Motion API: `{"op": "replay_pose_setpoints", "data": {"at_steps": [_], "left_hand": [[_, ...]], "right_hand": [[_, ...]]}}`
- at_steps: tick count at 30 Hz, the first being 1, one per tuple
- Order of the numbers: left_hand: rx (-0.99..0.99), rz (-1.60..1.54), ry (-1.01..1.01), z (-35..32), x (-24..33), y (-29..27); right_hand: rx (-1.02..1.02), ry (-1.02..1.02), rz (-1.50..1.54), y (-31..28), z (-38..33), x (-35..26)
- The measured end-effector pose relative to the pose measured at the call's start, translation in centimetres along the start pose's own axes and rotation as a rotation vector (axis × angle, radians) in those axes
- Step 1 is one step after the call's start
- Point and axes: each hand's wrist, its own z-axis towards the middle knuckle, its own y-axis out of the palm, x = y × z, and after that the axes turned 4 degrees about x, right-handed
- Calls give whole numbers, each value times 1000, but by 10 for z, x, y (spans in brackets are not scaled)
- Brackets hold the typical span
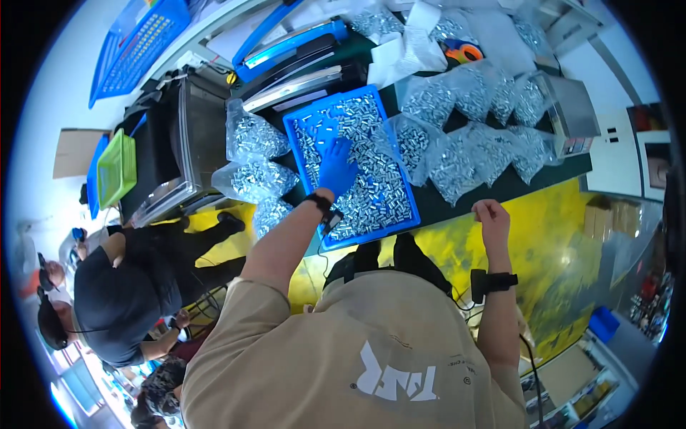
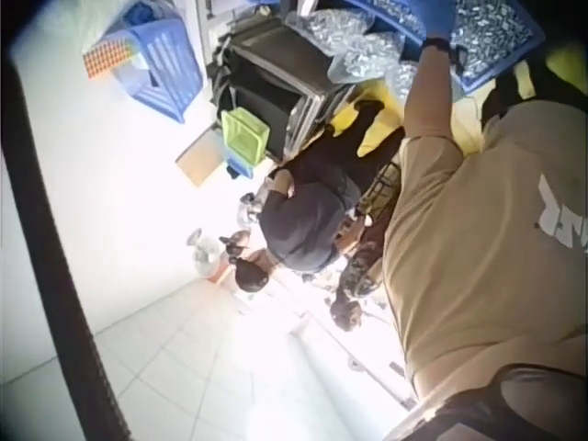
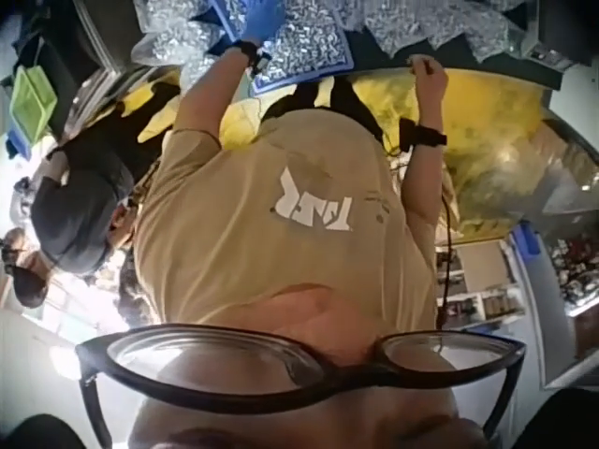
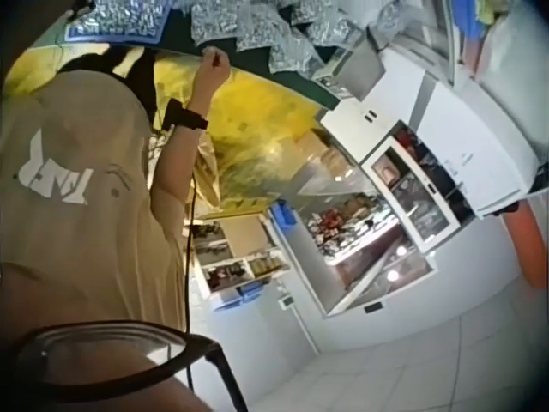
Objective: The person picks up a bag of metal fasteners from a scale and places it on the table, then fills a new plastic bag with fasteners from a blue tray and weighs it.
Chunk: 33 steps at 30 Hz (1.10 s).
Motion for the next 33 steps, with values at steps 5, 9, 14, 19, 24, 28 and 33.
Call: {"op": "replay_pose_setpoints", "data": {"at_steps": [5, 9, 14, 19, 24, 28, 33], "left_hand": [[61, 90, 36, 62, -11, 21], [105, 175, -87, 64, -6, 37], [131, 63, -68, 42, 7, 46], [-5, 139, -90, 16, 33, 22], [-95, 140, -107, 44, 40, 7], [-12, 49, 85, 60, 37, 40], [-14, 172, 141, 46, 42, 46]], "right_hand": [[-137, -27, -254, 24, 12, 1], [-157, -42, -329, 25, 12, -1], [-193, -47, -376, 28, 11, 0], [-256, -174, -410, 43, 13, -15], [-292, -283, -442, 51, 16, -29], [-329, -296, -427, 60, 19, -39], [-363, -347, -452, 65, 18, -47]]}}
